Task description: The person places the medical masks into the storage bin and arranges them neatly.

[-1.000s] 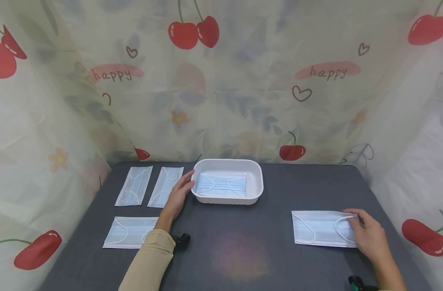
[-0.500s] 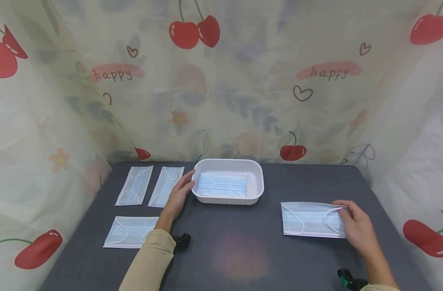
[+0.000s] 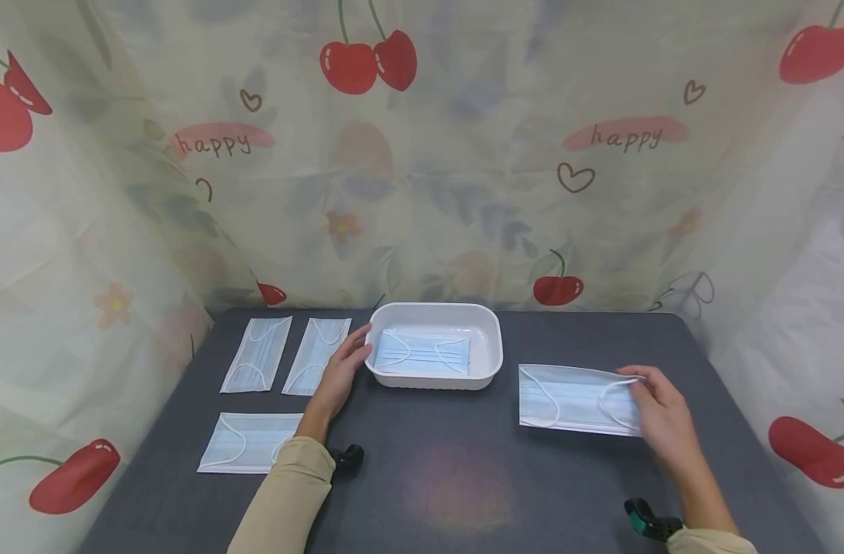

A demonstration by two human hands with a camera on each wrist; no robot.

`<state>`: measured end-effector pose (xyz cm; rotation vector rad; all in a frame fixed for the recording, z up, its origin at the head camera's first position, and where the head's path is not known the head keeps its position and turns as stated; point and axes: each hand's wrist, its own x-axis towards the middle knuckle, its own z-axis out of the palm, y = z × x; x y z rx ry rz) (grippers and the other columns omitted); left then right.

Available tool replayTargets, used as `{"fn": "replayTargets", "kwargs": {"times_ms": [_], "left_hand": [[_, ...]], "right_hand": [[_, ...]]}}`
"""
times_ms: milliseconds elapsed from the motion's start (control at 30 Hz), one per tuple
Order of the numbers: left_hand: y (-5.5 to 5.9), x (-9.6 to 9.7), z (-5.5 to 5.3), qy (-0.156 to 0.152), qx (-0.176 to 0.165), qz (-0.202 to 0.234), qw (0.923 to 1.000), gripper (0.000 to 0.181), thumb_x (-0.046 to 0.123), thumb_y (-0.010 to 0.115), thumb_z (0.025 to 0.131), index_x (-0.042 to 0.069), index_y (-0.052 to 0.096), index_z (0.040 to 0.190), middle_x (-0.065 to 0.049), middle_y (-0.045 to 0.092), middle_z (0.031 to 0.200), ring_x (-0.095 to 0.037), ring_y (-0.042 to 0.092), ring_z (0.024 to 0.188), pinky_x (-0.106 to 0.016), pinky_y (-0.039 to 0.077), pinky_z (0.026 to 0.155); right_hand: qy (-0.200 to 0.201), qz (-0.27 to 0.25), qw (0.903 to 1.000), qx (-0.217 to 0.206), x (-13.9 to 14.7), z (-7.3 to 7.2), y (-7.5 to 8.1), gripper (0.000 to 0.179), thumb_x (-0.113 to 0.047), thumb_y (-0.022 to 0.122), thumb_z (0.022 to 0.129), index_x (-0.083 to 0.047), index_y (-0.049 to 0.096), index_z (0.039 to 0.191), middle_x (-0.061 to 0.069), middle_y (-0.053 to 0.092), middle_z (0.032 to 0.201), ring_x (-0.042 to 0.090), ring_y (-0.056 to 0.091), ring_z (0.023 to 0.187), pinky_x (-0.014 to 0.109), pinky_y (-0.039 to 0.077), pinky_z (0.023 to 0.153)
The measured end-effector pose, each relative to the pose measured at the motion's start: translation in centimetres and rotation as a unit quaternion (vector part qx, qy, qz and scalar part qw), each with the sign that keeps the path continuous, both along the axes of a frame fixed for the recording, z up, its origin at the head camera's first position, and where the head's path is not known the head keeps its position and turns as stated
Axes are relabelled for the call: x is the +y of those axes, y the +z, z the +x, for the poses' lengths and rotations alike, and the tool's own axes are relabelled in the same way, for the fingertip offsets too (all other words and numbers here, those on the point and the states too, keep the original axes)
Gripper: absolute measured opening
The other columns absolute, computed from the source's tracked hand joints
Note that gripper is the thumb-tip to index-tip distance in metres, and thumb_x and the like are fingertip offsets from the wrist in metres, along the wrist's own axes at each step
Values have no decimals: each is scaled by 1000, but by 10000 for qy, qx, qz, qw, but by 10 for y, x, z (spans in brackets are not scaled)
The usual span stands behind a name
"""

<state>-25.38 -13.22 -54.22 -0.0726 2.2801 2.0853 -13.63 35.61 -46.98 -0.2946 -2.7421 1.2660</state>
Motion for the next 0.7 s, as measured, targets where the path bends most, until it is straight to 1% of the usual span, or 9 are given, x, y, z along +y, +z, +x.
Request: {"fn": "replayTargets", "kwargs": {"times_ms": [100, 267, 500, 600, 700], "left_hand": [[0, 0, 0, 3, 2, -3, 10000, 45, 34, 59, 103, 34, 53, 147, -6, 51, 157, -26, 44, 148, -48, 26, 127], [1, 0, 0, -5, -13, -41, 10000, 45, 35, 59, 103, 35, 53, 147, -6, 50, 157, -26, 43, 149, -49, 26, 127], [1, 0, -1, -30, -26, -29, 10000, 45, 36, 58, 103, 35, 52, 148, -6, 49, 158, -27, 42, 150, -51, 25, 128], [0, -1, -1, -24, -10, -4, 10000, 45, 35, 58, 103, 34, 52, 148, -6, 50, 157, -27, 43, 149, -50, 25, 128], [0, -1, 0, -15, -2, -4, 10000, 45, 35, 58, 103, 33, 53, 147, -6, 51, 156, -27, 44, 148, -50, 26, 127]], "right_hand": [[92, -253, 9996, -34, -5, -1, 3, 37, -32, 37, 110, -12, 56, 135, -16, 54, 101, 3, 47, 89, 24, 39, 72], [225, -682, 9974, -36, -13, -5, 7, 33, -28, 38, 110, -14, 57, 133, -19, 55, 100, 3, 53, 86, 23, 46, 70], [285, -815, 9963, 14, -24, -14, 16, 33, -28, 36, 110, -14, 54, 134, -16, 54, 102, 4, 54, 86, 22, 48, 70], [326, -874, 9956, 56, -29, -18, 18, 34, -27, 36, 110, -13, 54, 135, -13, 55, 104, 4, 54, 85, 23, 49, 70], [341, -886, 9955, 19, -33, -20, 18, 36, -27, 34, 111, -10, 52, 136, -2, 55, 110, 5, 54, 86, 23, 49, 70]]}}
